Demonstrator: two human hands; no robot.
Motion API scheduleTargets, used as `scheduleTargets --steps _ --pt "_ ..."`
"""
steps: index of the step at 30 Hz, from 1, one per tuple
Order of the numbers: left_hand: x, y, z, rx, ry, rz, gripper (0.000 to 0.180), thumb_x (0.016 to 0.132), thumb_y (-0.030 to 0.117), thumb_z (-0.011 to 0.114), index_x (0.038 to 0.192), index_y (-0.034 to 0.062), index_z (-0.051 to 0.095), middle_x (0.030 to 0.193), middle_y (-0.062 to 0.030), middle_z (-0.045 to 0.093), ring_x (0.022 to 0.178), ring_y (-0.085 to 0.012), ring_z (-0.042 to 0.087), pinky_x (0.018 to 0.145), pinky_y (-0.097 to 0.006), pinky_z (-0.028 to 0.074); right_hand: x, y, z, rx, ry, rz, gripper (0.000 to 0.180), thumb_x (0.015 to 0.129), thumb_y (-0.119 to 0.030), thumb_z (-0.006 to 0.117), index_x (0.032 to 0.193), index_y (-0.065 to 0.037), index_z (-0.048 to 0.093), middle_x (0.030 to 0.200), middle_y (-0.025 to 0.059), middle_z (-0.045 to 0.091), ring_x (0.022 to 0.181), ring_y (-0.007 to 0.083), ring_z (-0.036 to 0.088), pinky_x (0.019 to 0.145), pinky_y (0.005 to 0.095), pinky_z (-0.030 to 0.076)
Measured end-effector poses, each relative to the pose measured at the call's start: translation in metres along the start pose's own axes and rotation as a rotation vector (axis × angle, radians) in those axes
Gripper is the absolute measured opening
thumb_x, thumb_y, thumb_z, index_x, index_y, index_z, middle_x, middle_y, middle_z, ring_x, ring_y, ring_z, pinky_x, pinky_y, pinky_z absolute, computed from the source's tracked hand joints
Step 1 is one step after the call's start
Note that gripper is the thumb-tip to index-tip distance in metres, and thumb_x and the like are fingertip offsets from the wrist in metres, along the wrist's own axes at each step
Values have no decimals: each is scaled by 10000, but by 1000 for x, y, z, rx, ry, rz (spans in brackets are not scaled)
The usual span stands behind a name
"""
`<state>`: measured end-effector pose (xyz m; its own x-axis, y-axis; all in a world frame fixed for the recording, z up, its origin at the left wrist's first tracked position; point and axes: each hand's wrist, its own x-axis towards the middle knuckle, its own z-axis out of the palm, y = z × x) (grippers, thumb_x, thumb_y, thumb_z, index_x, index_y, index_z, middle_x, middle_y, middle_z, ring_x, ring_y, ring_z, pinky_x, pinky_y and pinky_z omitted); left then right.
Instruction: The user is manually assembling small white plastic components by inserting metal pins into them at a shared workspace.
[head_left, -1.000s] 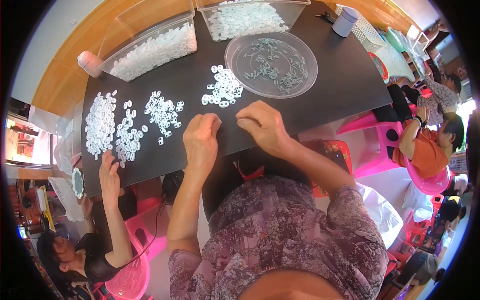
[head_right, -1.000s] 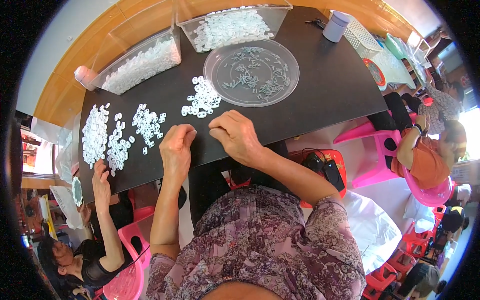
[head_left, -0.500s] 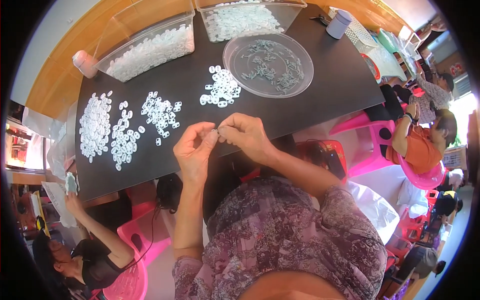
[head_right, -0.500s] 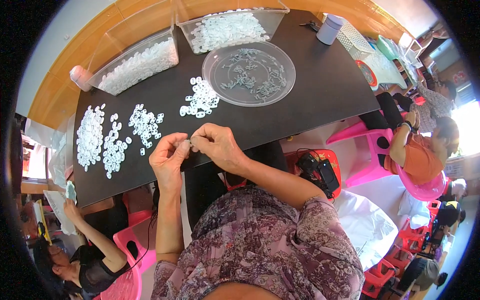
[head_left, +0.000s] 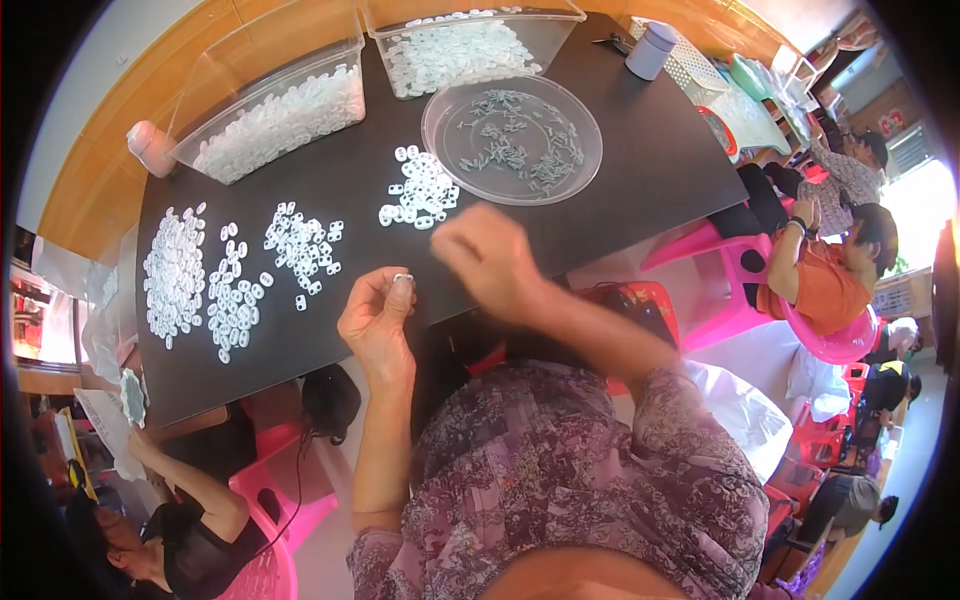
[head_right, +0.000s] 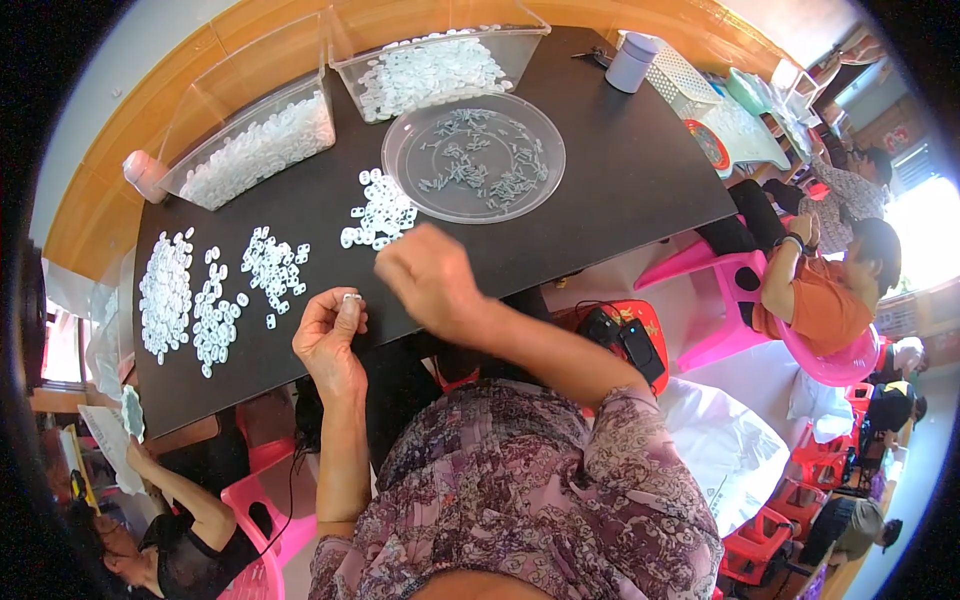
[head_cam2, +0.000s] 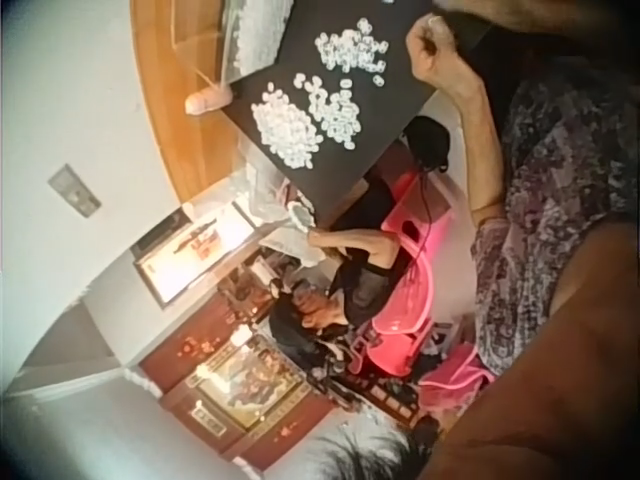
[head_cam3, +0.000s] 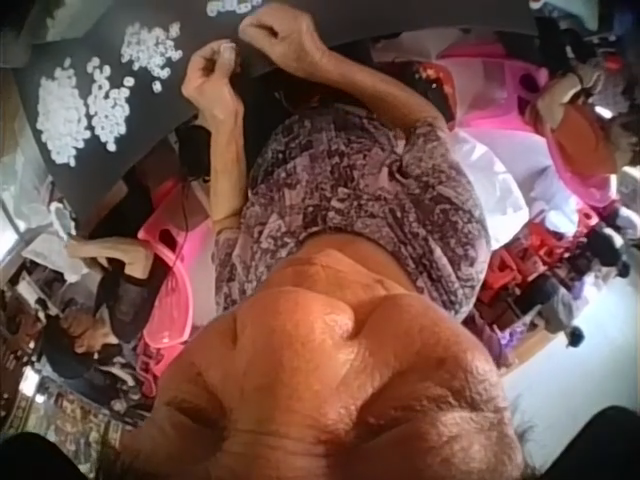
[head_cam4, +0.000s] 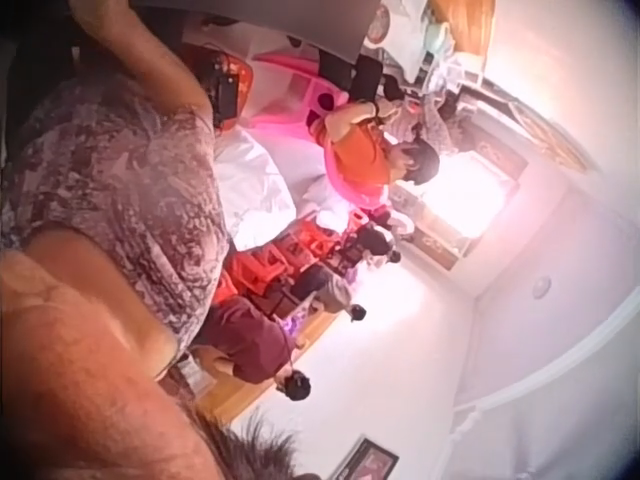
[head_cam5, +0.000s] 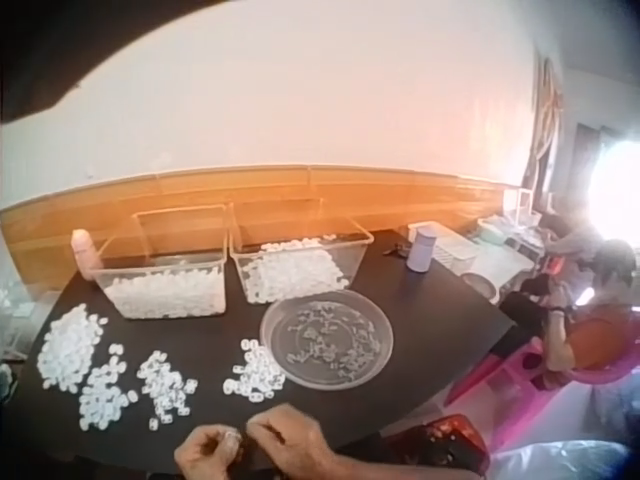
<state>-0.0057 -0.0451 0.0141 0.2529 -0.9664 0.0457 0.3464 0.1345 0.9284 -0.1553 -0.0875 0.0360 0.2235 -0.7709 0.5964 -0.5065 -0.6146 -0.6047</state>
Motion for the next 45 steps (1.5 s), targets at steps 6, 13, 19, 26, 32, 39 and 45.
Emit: scheduleTargets --steps 6,13,19,26,32,39,45 --pt "3 -6 -4 55 -30 -10 118 844 80 625 910 -17 615 766 -47 613 640 -80 536 557 -190 422 55 79 -42 -346 13 -105 64 746 -92 603 780 -64 650 704 103 573 746 304 562 658 392 444" --pt "2 -9 -5 112 -51 33 125 859 103 613 910 -11 614 766 -40 611 636 -73 524 565 -188 422 78 111 -30 -495 -332 -88 94 748 -125 584 768 -115 675 694 103 584 758 311 572 666 413 446" --pt "1 -11 -5 128 -32 49 126 864 105 608 913 -11 612 769 -35 609 638 -67 518 568 -185 419 78 110 -29 -473 -282 -93 91 728 -122 584 753 -109 670 714 117 585 768 310 565 674 425 435" --pt "-1 -10 -5 139 -33 54 129 866 111 607 915 -8 615 772 -32 608 643 -64 519 569 -183 419 73 116 -19 -423 -323 -126 50 689 -81 568 650 -64 594 688 150 574 729 349 562 610 459 441" --pt "-1 -10 -5 134 -35 65 136 865 118 611 919 -7 616 774 -31 610 647 -65 525 576 -183 426 77 116 -15 -428 -346 -191 101 709 -90 528 662 -26 590 671 193 576 693 381 561 608 476 438" --pt "-2 -13 -7 122 -43 80 147 861 121 618 925 -12 616 783 -37 612 658 -70 536 580 -184 432 79 120 -17 -435 -345 -136 131 712 -83 508 632 -11 581 670 218 585 678 405 579 608 479 454" --pt "-1 -14 -9 112 -45 90 142 860 115 617 924 -11 616 782 -37 611 658 -71 536 579 -185 433 82 103 -31 -402 -407 -47 117 693 -76 505 659 -14 598 667 204 590 677 396 581 613 475 450"
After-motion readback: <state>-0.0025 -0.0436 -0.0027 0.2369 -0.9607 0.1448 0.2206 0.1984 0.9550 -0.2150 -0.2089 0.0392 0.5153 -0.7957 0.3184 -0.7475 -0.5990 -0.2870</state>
